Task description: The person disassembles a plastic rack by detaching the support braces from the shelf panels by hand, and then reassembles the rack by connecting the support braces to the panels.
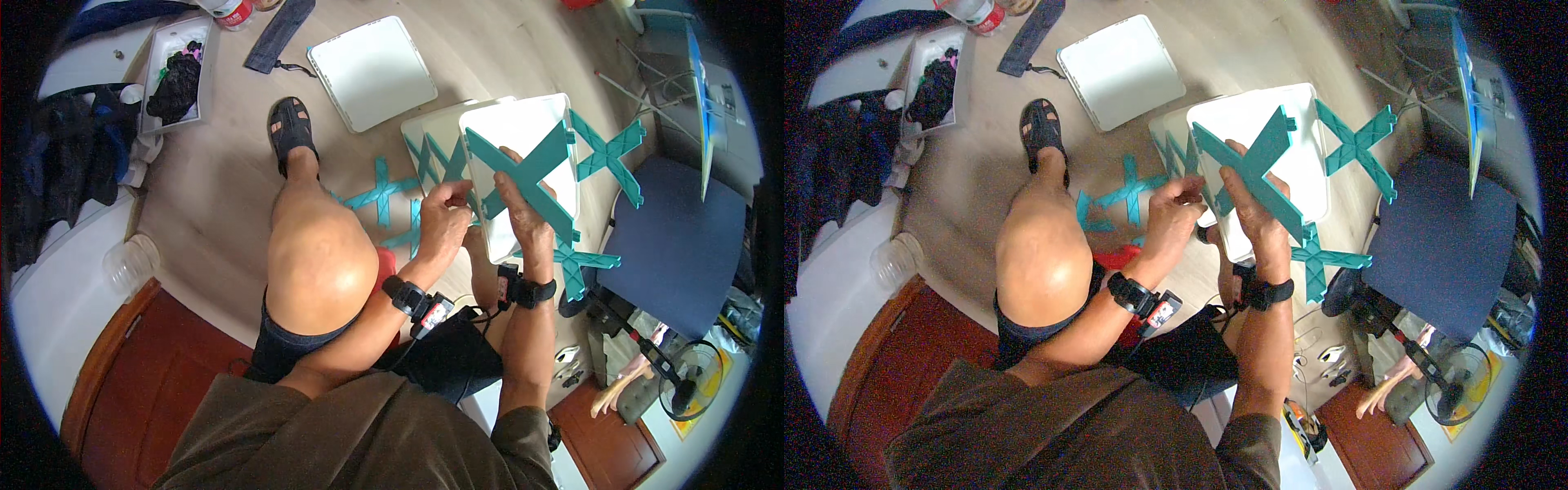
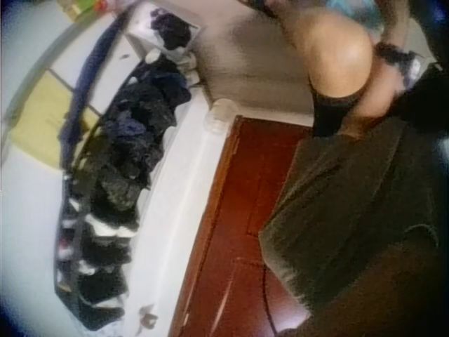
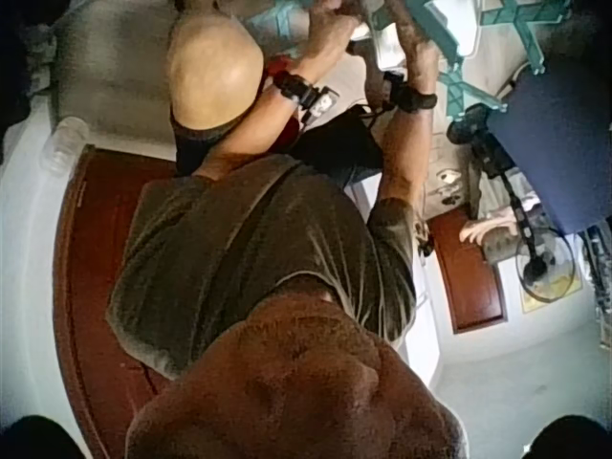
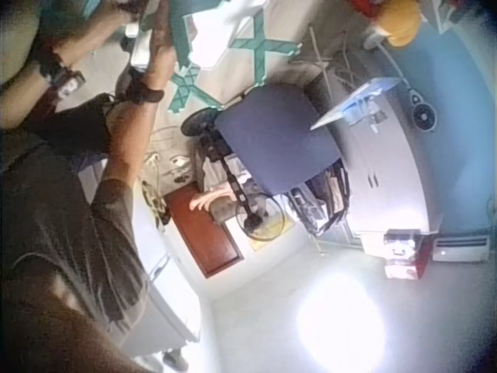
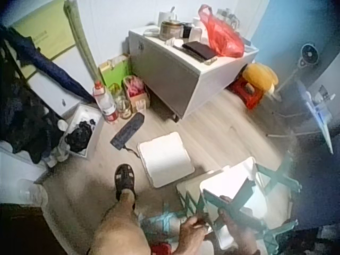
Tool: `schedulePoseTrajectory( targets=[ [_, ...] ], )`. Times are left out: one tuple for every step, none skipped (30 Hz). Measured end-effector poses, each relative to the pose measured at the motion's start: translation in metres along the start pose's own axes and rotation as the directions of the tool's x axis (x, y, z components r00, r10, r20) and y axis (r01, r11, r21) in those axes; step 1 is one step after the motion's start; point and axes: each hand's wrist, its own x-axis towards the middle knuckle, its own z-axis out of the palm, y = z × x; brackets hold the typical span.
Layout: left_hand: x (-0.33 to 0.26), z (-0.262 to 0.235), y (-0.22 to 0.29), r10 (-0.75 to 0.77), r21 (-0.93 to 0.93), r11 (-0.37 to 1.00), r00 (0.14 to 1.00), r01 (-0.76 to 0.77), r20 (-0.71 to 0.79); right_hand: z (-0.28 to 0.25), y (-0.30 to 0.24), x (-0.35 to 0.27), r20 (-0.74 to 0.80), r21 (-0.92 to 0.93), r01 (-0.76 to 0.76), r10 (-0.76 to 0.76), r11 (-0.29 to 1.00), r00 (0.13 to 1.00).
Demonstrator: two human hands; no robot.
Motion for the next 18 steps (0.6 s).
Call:
schedulePoseTrajectory(
  targets=[
    [-0.003,0.001,-0.003,-0.051,-0.015,0.999,0.999,0.051,0.001,0.000,-0.001,0.000,0.002,0.013,-0.018,0.018,1.000,1.000],
    [-0.005,0.003,-0.006,-0.102,-0.030,0.994,0.995,0.102,0.002,0.000,0.001,0.000,0.002,0.011,-0.020,0.020,1.000,1.000],
    [-0.007,0.005,-0.007,-0.104,-0.031,0.994,0.995,0.104,0.002,0.001,0.005,0.001,-0.016,-0.024,-0.014,0.013,1.000,1.000],
    [-0.009,0.007,-0.008,-0.125,-0.097,0.987,0.992,0.125,0.006,0.001,0.009,0.001,-0.034,-0.059,-0.007,0.005,0.998,0.999],
    [-0.010,0.008,-0.010,-0.145,-0.163,0.976,0.989,0.145,0.011,0.001,0.011,0.001,-0.033,-0.061,-0.009,0.007,0.998,0.999],
    [-0.010,0.008,-0.013,-0.146,-0.165,0.976,0.989,0.146,0.008,0.001,0.012,0.002,-0.025,-0.067,0.020,-0.022,0.998,0.999],
    [-0.009,0.007,-0.017,-0.131,-0.182,0.975,0.991,0.131,0.009,0.002,0.014,0.002,-0.017,-0.073,0.050,-0.051,0.996,0.999],
    [-0.008,0.006,-0.020,-0.116,-0.198,0.973,0.993,0.115,0.010,0.004,0.014,0.003,-0.013,-0.073,0.050,-0.051,0.996,0.999],
    [-0.009,0.007,-0.019,-0.119,-0.201,0.972,0.993,0.119,0.011,0.004,0.015,0.002,-0.026,-0.049,0.036,-0.037,0.998,0.999],
    [-0.009,0.008,-0.018,-0.122,-0.171,0.978,0.993,0.120,0.001,0.004,0.016,0.001,-0.038,-0.024,0.022,-0.023,0.999,0.999],
    [-0.009,0.010,-0.017,-0.124,-0.140,0.983,0.992,0.122,-0.010,0.003,0.024,-0.001,-0.038,-0.027,0.019,-0.020,0.999,0.999],
    [-0.010,0.012,-0.014,-0.128,-0.142,0.982,0.992,0.125,-0.007,0.003,0.030,-0.003,-0.064,-0.185,0.105,-0.119,0.977,0.991],
    [-0.009,0.014,-0.010,-0.141,-0.199,0.970,0.990,0.137,-0.010,0.002,0.033,-0.005,-0.073,-0.339,0.182,-0.219,0.923,0.973],
    [-0.010,0.015,-0.008,-0.156,-0.255,0.955,0.988,0.148,-0.011,-0.002,0.034,-0.005,-0.075,-0.343,0.179,-0.217,0.922,0.973],
    [-0.009,0.014,-0.009,-0.157,-0.253,0.956,0.988,0.149,-0.012,-0.003,0.019,-0.003,-0.041,-0.256,0.083,-0.097,0.963,0.994],
    [-0.009,0.014,-0.010,-0.148,-0.254,0.958,0.988,0.135,-0.032,-0.003,0.011,-0.001,0.003,-0.172,-0.019,0.020,0.985,1.000],
    [-0.009,0.013,-0.011,-0.139,-0.255,0.959,0.989,0.121,-0.052,-0.003,0.011,-0.001,0.002,-0.171,-0.020,0.021,0.985,1.000],
    [-0.008,0.012,-0.015,-0.141,-0.253,0.960,0.989,0.123,-0.051,-0.003,0.012,-0.001,0.011,-0.194,0.073,-0.073,0.978,0.997]
  ],
)
